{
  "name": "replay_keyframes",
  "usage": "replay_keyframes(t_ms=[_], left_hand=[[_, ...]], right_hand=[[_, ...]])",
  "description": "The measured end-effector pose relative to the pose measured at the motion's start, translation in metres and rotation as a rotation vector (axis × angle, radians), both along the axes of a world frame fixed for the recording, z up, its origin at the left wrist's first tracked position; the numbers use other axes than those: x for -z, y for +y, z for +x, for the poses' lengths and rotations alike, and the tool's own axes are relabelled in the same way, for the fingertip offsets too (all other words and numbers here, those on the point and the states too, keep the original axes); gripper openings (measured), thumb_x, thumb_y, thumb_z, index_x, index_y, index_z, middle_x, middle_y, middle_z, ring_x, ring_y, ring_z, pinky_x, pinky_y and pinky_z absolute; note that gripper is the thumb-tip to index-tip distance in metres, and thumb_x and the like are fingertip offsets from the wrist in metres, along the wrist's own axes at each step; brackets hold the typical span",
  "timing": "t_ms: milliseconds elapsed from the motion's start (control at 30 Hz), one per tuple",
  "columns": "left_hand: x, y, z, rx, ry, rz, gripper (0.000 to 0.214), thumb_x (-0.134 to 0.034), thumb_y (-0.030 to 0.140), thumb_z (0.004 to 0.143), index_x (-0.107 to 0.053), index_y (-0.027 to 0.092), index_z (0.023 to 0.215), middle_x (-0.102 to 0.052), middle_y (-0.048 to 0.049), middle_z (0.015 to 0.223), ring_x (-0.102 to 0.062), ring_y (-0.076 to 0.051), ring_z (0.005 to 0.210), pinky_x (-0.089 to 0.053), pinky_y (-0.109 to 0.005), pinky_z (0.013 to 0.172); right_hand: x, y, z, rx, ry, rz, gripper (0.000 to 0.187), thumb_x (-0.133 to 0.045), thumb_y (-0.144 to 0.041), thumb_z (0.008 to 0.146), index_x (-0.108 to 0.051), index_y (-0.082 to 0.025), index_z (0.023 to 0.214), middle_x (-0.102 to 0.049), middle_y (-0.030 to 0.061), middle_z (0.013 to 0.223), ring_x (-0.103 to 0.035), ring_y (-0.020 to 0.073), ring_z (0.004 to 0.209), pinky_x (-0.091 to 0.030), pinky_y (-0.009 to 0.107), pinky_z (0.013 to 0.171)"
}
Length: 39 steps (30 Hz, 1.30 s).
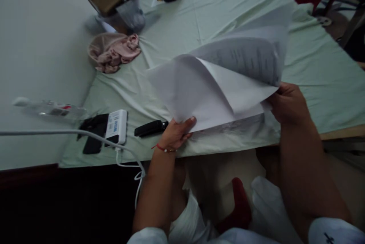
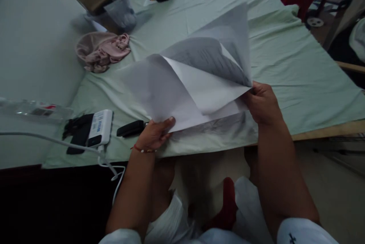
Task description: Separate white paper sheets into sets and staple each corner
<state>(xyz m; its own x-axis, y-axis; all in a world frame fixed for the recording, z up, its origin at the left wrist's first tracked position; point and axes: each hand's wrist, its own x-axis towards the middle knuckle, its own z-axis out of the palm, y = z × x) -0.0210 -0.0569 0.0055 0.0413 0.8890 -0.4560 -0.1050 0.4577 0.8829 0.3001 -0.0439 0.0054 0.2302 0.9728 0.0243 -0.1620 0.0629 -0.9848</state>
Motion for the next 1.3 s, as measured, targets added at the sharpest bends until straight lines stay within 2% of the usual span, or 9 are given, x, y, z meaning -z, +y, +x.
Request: replay_keyframes(t_ms=[100, 167, 233, 300, 500, 767, 967, 1067, 1300], left_hand=[[0.005, -0.005, 0.000, 0.046, 0.054, 0.070, 0.067, -0.100, 0.045, 0.057, -0.073, 0.019, 0.112, -0.072, -0.0003, 0.083, -0.061, -0.011, 0.060, -0.048, -0.021, 0.046], [0.009, -0.009, -0.002, 0.067, 0.064, 0.165, 0.070, -0.099, 0.047, 0.060, -0.073, 0.019, 0.119, -0.078, -0.0057, 0.095, -0.072, -0.018, 0.079, -0.061, -0.027, 0.067], [0.013, -0.011, -0.004, 0.086, 0.080, 0.240, 0.070, -0.099, 0.045, 0.063, -0.074, 0.018, 0.122, -0.080, -0.0100, 0.110, -0.074, -0.023, 0.101, -0.062, -0.034, 0.092], [0.017, -0.011, -0.007, 0.102, 0.104, 0.267, 0.068, -0.098, 0.045, 0.065, -0.074, 0.018, 0.122, -0.080, -0.0116, 0.119, -0.074, -0.025, 0.110, -0.059, -0.038, 0.104], [0.022, -0.009, -0.008, -0.009, 0.119, 0.279, 0.066, -0.094, 0.057, 0.067, -0.077, 0.018, 0.118, -0.082, -0.0103, 0.106, -0.075, -0.028, 0.112, -0.059, -0.045, 0.107], [0.012, -0.006, 0.002, -0.137, 0.012, 0.257, 0.066, -0.096, 0.063, 0.061, -0.080, 0.019, 0.107, -0.083, -0.0095, 0.105, -0.076, -0.027, 0.111, -0.061, -0.040, 0.104], [0.013, -0.007, -0.011, -0.162, 0.023, 0.362, 0.065, -0.094, 0.055, 0.070, -0.077, 0.021, 0.123, -0.082, -0.0086, 0.113, -0.074, -0.024, 0.114, -0.054, -0.038, 0.112], [0.019, -0.007, -0.024, -0.129, 0.068, 0.408, 0.062, -0.092, 0.055, 0.073, -0.077, 0.021, 0.123, -0.082, -0.0077, 0.112, -0.074, -0.024, 0.116, -0.052, -0.036, 0.114], [0.025, -0.007, -0.054, 0.009, 0.307, 0.462, 0.043, -0.079, 0.053, 0.089, -0.081, 0.017, 0.113, -0.083, -0.0090, 0.105, -0.075, -0.024, 0.099, -0.061, -0.036, 0.096]], right_hand=[[0.003, 0.003, 0.000, 0.088, 0.013, -0.064, 0.031, -0.094, -0.045, 0.070, -0.074, -0.021, 0.073, -0.071, -0.0013, 0.073, -0.058, 0.0125, 0.066, -0.047, 0.025, 0.063], [0.004, 0.005, 0.000, 0.137, 0.012, -0.101, 0.036, -0.092, -0.049, 0.073, -0.071, -0.020, 0.069, -0.066, -0.0023, 0.067, -0.051, 0.0099, 0.059, -0.041, 0.024, 0.054], [0.004, 0.006, -0.001, 0.161, -0.003, -0.124, 0.039, -0.090, -0.050, 0.075, -0.067, -0.020, 0.066, -0.060, -0.0032, 0.061, -0.045, 0.0087, 0.054, -0.035, 0.023, 0.050], [0.005, 0.007, -0.002, 0.169, -0.012, -0.134, 0.041, -0.090, -0.051, 0.076, -0.066, -0.020, 0.065, -0.058, -0.0039, 0.059, -0.044, 0.0084, 0.053, -0.033, 0.023, 0.048], [0.001, 0.006, -0.006, 0.143, 0.005, -0.089, 0.040, -0.090, -0.054, 0.076, -0.069, -0.020, 0.069, -0.060, -0.0036, 0.062, -0.047, 0.0084, 0.053, -0.036, 0.023, 0.048], [-0.004, 0.004, -0.009, 0.139, 0.015, -0.014, 0.039, -0.090, -0.054, 0.076, -0.070, -0.020, 0.071, -0.063, -0.0025, 0.064, -0.049, 0.0086, 0.055, -0.039, 0.023, 0.051], [-0.010, -0.003, -0.006, -0.075, 0.145, -0.211, 0.045, -0.101, -0.050, 0.055, -0.076, -0.020, 0.078, -0.071, 0.0000, 0.070, -0.063, 0.0126, 0.063, -0.056, 0.025, 0.063], [-0.010, -0.005, -0.004, -0.179, 0.114, -0.334, 0.047, -0.103, -0.049, 0.050, -0.076, -0.018, 0.074, -0.073, 0.0024, 0.071, -0.065, 0.0133, 0.062, -0.056, 0.023, 0.056], [-0.011, -0.002, -0.017, -0.287, -0.293, -0.388, 0.039, -0.089, -0.045, 0.075, -0.067, -0.016, 0.060, -0.059, -0.0007, 0.050, -0.052, 0.0087, 0.042, -0.041, 0.018, 0.038]])
